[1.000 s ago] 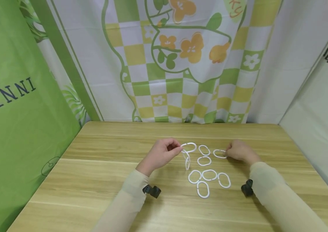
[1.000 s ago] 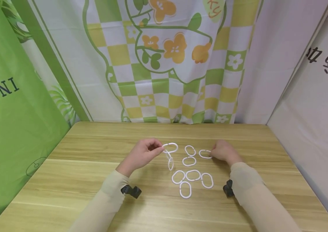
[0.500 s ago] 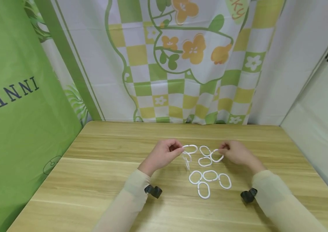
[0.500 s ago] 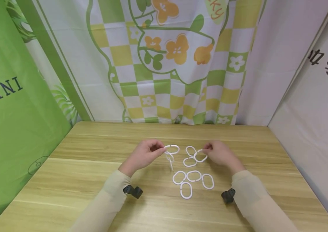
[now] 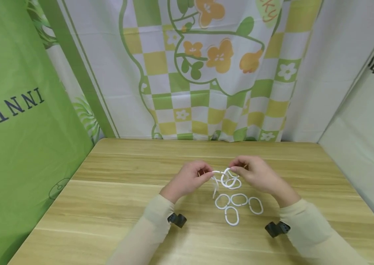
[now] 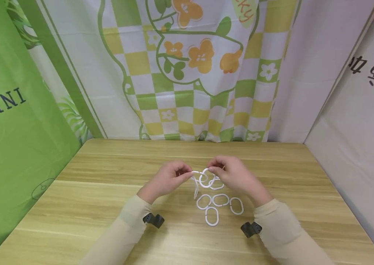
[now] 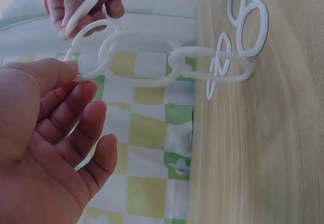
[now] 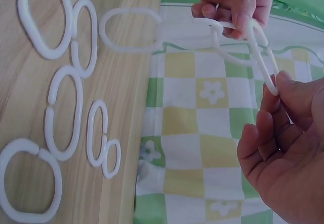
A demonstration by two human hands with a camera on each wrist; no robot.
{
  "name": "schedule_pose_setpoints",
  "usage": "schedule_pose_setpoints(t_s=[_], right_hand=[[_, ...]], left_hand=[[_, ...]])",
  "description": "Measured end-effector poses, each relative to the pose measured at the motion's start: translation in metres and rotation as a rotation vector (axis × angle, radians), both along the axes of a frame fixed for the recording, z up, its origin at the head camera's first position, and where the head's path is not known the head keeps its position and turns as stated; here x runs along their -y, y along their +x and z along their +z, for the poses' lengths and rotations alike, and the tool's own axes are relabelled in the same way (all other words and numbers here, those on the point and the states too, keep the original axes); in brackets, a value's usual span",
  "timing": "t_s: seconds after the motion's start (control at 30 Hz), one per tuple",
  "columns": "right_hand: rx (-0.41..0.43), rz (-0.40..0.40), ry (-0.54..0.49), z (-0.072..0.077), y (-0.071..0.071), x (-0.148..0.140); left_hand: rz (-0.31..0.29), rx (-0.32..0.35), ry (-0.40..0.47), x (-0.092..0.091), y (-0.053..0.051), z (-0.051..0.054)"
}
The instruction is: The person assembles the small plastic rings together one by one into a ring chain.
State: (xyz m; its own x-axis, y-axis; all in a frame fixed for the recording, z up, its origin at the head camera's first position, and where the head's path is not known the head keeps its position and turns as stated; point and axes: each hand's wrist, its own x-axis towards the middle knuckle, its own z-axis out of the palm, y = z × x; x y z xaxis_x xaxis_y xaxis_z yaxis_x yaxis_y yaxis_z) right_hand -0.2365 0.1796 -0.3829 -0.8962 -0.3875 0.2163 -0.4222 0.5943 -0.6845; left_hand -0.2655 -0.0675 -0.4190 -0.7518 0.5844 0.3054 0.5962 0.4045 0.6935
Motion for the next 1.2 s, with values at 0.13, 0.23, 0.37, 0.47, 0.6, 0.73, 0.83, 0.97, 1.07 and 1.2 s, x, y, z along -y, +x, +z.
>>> schedule_pose_setpoints(t_s=[0.13,0.23,0.37,0.47,0.6,0.73,0.83,0.97,1.07,1.2], right_hand=[[-0.005,0.000,0.012,0.000,0.000,0.006],[0.001,-0.005,0.010,-0.002,0.000,0.007],[-0.003,-0.021,-0.005,-0.004,0.001,0.006],[-0.005,-0.024,-0.011,-0.005,0.001,0.007],[-0.002,-0.022,-0.011,-0.007,0.001,0.008],[0.017,-0.032,-0.009,-0.009,0.001,0.009],[0.048,-0.043,-0.014,-0.010,0.002,0.010],[0.043,-0.066,-0.047,-0.009,0.004,0.010],[0.012,-0.086,-0.079,-0.008,0.006,0.011],[-0.008,-0.098,-0.112,-0.005,0.009,0.014]], left_hand=[[-0.020,-0.034,-0.033,-0.001,0.003,0.004],[-0.029,-0.058,-0.048,-0.002,0.004,0.005],[-0.041,-0.086,-0.062,-0.004,0.004,0.005],[-0.051,-0.095,-0.058,-0.004,0.003,0.005],[-0.060,-0.084,-0.046,-0.003,0.003,0.004],[-0.069,-0.058,-0.016,-0.002,0.004,0.002],[-0.082,-0.029,0.009,-0.001,0.004,0.003],[-0.105,0.026,0.019,0.002,0.002,0.003],[-0.113,0.052,0.032,0.003,0.001,0.003],[-0.097,0.071,0.060,0.001,0.004,0.003]])
